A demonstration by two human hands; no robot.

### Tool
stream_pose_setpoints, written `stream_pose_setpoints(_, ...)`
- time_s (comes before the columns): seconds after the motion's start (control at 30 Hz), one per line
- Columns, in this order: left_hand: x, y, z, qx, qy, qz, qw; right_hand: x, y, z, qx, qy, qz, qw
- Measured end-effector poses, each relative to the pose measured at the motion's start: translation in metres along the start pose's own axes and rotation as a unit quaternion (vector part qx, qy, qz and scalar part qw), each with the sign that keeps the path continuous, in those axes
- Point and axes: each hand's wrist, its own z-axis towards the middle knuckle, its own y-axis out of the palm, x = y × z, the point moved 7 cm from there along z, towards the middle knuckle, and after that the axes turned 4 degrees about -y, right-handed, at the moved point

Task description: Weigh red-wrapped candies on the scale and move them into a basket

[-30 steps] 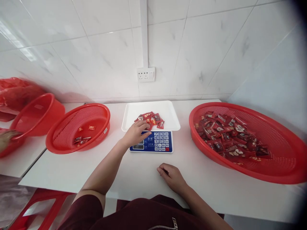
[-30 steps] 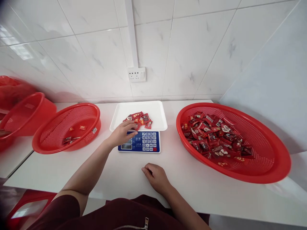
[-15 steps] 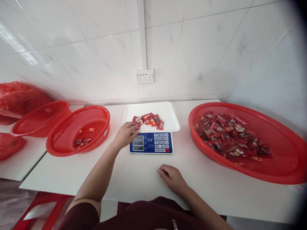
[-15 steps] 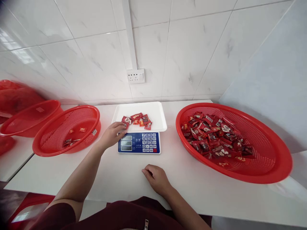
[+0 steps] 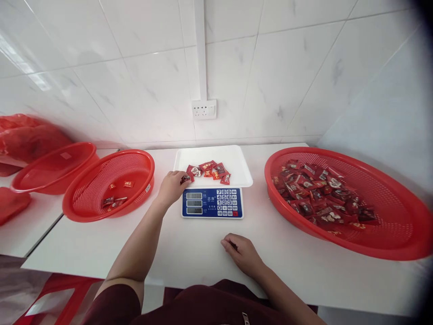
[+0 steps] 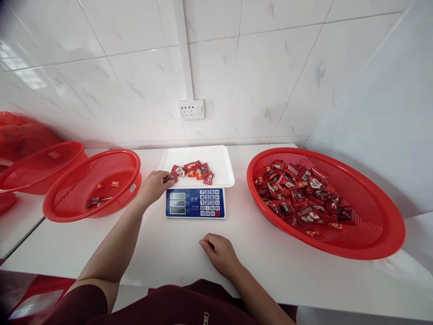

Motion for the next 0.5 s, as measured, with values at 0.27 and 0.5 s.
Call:
stream_pose_setpoints(0.27, 0.006, 0.003, 0.007, 0.016, -0.025, -0.056, 0.998, -0.002, 0.0, -0.001, -0.001, -0.003, -0.001, 1.0)
stream_pose_setpoints(0.5, 0.027, 0.021, 0.02, 0.027, -0.033, -0.101, 0.994, -0.003, -0.002, -0.001, 0.005, 0.0, 0.002, 1.0)
